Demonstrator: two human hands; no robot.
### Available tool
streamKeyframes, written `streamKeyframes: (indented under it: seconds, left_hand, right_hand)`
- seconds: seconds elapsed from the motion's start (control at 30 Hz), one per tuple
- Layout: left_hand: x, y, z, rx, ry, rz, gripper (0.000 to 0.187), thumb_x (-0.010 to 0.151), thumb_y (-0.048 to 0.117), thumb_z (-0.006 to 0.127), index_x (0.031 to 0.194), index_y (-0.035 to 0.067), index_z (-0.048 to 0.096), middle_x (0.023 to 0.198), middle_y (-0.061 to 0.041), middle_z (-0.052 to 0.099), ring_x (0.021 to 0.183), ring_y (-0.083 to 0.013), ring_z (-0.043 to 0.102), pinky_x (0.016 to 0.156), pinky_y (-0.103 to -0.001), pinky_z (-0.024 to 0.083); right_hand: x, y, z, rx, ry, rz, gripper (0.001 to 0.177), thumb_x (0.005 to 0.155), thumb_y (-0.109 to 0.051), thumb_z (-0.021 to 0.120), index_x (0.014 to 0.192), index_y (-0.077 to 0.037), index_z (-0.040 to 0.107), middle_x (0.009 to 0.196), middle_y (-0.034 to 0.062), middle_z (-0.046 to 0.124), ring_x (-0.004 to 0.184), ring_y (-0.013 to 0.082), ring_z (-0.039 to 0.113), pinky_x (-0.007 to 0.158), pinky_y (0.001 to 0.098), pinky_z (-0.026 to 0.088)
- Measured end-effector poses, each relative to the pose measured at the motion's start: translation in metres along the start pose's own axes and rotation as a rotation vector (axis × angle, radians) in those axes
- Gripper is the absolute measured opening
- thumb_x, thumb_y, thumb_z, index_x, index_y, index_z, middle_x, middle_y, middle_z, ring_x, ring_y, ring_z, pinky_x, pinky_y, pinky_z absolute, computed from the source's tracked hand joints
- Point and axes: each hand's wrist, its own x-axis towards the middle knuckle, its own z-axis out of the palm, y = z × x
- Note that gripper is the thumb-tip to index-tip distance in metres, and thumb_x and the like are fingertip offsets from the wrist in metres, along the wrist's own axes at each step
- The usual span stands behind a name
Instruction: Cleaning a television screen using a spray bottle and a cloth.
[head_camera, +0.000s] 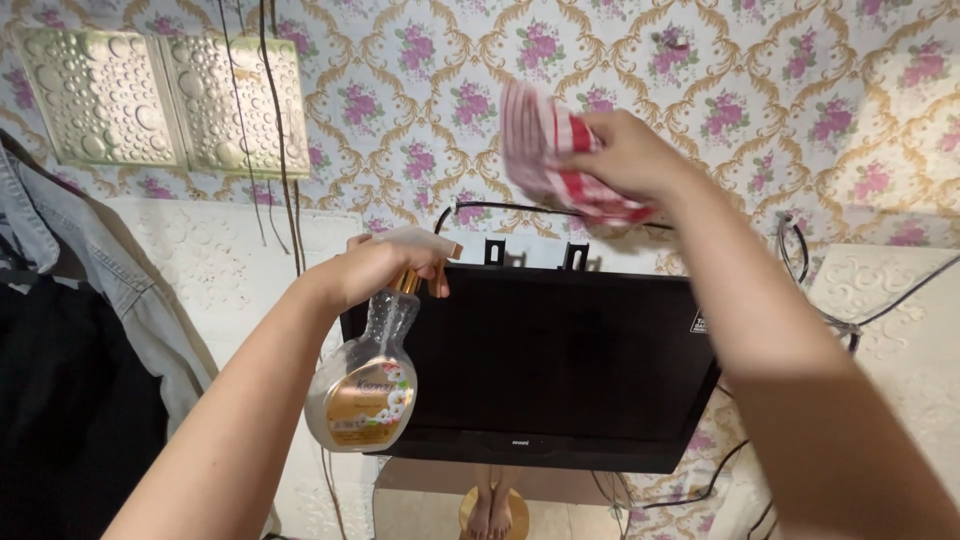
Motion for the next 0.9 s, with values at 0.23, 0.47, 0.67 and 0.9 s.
streamKeyframes:
  seconds: [0.23, 0.47, 0.67, 0.9]
  left_hand:
    - [0.008, -0.011, -0.002, 0.033, -0.02, 0.067, 0.035, 0.078, 0.031, 0.051, 0.088, 0.013, 0.079, 0.096, 0.004, 0.082, 0.106, -0.0125, 0.065, 0.114, -0.041, 0.009]
    - [0.004, -0.004, -0.001, -0.01, -0.015, 0.014, 0.034, 0.078, 0.03, 0.05, 0.093, 0.02, 0.079, 0.094, 0.004, 0.081, 0.105, -0.0108, 0.065, 0.113, -0.039, 0.013]
    - [0.018, -0.026, 0.001, -0.201, -0.064, 0.071, 0.034, 0.078, 0.025, 0.055, 0.094, 0.006, 0.077, 0.092, -0.003, 0.081, 0.098, -0.0159, 0.069, 0.109, -0.034, 0.033]
    - [0.002, 0.0, -0.003, -0.135, -0.028, 0.034, 0.049, 0.076, 0.024, 0.052, 0.119, 0.013, 0.073, 0.091, -0.002, 0.081, 0.098, -0.0127, 0.069, 0.109, -0.029, 0.032]
  right_hand:
    - [0.008, 0.067, 0.035, -0.539, -0.565, 0.128, 0.061, 0.096, -0.035, 0.072, 0.15, -0.02, 0.049, 0.142, 0.0069, 0.055, 0.122, 0.019, 0.054, 0.102, 0.0463, 0.043]
    - [-0.002, 0.087, 0.05, -0.47, -0.357, -0.059, 0.05, 0.08, -0.017, 0.077, 0.13, -0.017, 0.068, 0.109, 0.014, 0.078, 0.102, 0.0261, 0.073, 0.093, 0.0387, 0.054]
    - [-0.011, 0.095, 0.035, -0.287, -0.039, -0.157, 0.05, 0.084, -0.018, 0.072, 0.133, -0.017, 0.066, 0.116, 0.0152, 0.076, 0.105, 0.0268, 0.072, 0.096, 0.0386, 0.053]
    - [-0.015, 0.075, 0.028, -0.555, -0.274, 0.035, 0.058, 0.079, -0.027, 0.084, 0.134, -0.026, 0.065, 0.12, 0.0136, 0.073, 0.112, 0.029, 0.068, 0.1, 0.0403, 0.049]
